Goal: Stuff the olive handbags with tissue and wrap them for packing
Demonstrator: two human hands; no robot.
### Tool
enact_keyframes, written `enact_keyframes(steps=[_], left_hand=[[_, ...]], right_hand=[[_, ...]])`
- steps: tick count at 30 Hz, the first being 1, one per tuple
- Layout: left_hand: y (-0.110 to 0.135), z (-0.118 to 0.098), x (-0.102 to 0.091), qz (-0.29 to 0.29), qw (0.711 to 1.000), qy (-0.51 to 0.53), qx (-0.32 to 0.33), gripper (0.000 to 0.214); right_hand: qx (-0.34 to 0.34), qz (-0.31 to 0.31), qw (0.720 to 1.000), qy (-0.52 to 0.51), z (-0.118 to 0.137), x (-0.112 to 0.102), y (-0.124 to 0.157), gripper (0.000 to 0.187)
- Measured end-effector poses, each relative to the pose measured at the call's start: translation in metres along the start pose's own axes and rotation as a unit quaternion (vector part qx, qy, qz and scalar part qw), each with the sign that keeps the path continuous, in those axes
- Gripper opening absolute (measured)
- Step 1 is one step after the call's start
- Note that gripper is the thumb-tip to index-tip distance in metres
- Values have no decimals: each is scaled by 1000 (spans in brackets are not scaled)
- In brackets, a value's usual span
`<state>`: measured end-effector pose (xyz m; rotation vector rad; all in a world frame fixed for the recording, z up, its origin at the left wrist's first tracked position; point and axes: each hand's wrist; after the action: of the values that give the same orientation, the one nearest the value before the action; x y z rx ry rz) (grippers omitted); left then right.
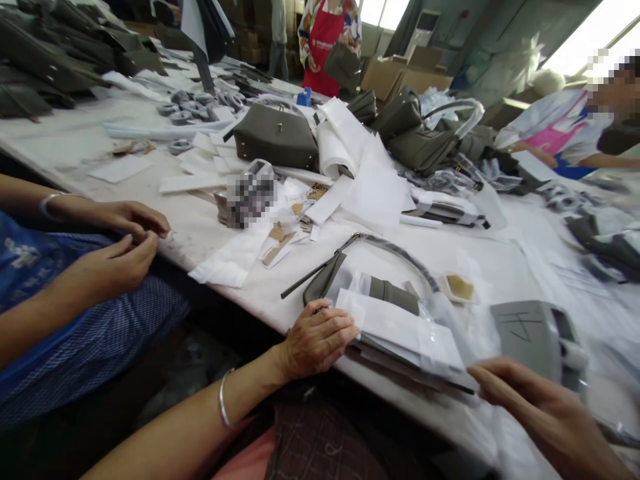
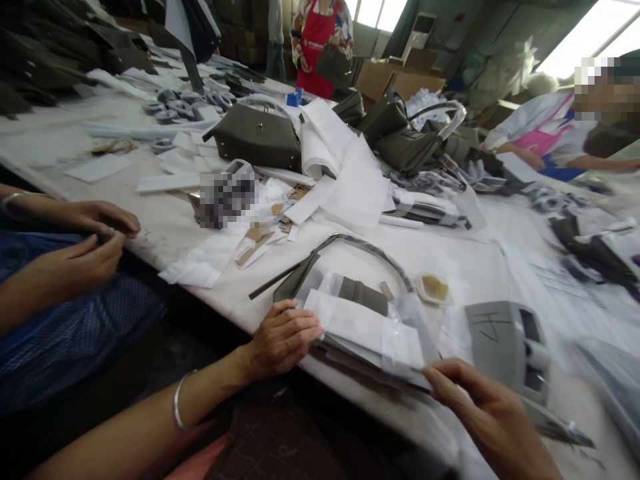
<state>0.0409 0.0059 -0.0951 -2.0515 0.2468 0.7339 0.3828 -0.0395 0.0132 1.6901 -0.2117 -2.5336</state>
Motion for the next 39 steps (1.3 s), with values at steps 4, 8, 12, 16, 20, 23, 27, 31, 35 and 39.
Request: enact_keyframes(steps=[4,8,12,16,20,23,27,31,35,39], left_hand=[[1,1,1,1,1000,1,8,27],[3,1,1,11,1000,-14,2,29],[4,2,1,15,1000,-12,-1,28],[3,2,0,26,1000,-5,-10,26],[2,2,-2,18,1000,4,-6,24],[2,2,-2,23,1000,4,-9,24],[3,3,-1,29,999,1,-18,24],[4,2,0,39,999,-15,-14,23],[7,5,1,74,996,-52,0,25],[9,6,2,71,995,-76,5,25]], right_hand=[[-148,136,979,-25,105,-7,-57,35],[-238,249,938,25,166,-3,-99,25],[-257,318,904,126,177,1,-128,23],[-286,355,871,186,186,5,-144,16],[-296,377,844,241,197,19,-152,12],[-302,359,832,296,205,30,-158,14],[-324,323,811,364,214,36,-158,15],[-325,311,802,393,216,38,-154,14],[-288,309,820,386,209,45,-157,10],[-293,291,817,403,211,49,-157,11]])
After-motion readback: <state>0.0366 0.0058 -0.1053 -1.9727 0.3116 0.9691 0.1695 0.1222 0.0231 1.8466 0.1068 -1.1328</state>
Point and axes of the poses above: each hand's wrist, its own y-axis away from the middle knuckle, its own x-axis out of the palm, z = x × y, and after that the axes turned 8 degrees about y, right-handed
